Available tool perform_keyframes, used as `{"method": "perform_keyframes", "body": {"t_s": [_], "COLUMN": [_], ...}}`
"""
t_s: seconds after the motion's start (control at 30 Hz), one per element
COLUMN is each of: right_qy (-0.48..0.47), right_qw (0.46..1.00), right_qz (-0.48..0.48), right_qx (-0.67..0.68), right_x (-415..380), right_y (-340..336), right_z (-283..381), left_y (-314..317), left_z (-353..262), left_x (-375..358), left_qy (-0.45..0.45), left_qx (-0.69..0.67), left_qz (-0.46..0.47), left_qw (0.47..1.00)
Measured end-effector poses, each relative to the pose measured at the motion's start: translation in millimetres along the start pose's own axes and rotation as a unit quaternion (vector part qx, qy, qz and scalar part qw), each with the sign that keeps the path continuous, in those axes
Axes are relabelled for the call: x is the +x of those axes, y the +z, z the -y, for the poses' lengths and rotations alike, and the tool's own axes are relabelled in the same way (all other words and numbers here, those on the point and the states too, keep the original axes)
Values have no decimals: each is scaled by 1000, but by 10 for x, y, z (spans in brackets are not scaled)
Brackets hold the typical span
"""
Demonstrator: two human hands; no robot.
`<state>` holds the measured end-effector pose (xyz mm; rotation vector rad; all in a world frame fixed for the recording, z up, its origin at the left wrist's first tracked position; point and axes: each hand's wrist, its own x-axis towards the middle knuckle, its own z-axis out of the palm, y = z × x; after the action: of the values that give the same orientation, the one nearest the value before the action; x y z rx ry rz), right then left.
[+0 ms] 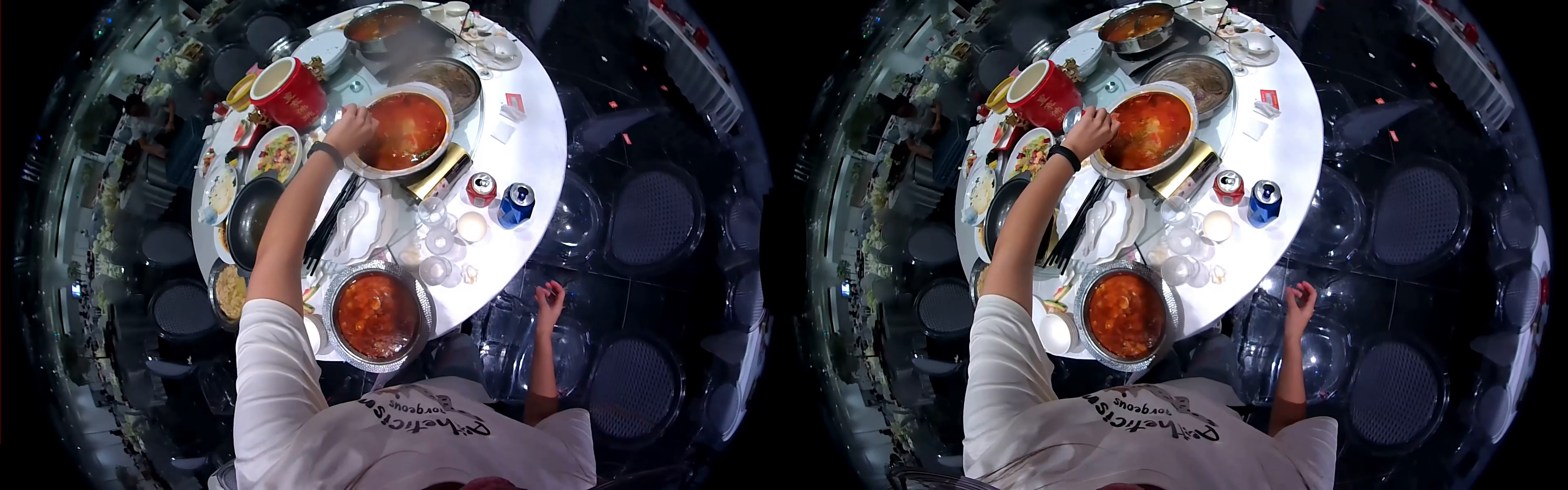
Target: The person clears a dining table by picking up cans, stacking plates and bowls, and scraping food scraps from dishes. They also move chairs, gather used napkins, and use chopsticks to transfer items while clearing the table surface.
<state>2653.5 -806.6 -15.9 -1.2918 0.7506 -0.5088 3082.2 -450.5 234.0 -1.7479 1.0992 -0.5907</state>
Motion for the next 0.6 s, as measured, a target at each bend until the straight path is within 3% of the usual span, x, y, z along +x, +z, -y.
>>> {"method": "perform_keyframes", "body": {"t_s": [0.4,0.6], "right_qy": [6,23], "right_qw": [1000,1000], "right_qz": [-6,-8], "right_qx": [7,1], "right_x": [7,-116], "right_y": [-143,-181], "right_z": [-192,-168], "left_y": [-42,-36], "left_z": [33,66], "left_x": [72,54], "left_qy": [-3,19], "left_qx": [-43,6], "left_qz": [22,-9], "left_qw": [999,1000]}}
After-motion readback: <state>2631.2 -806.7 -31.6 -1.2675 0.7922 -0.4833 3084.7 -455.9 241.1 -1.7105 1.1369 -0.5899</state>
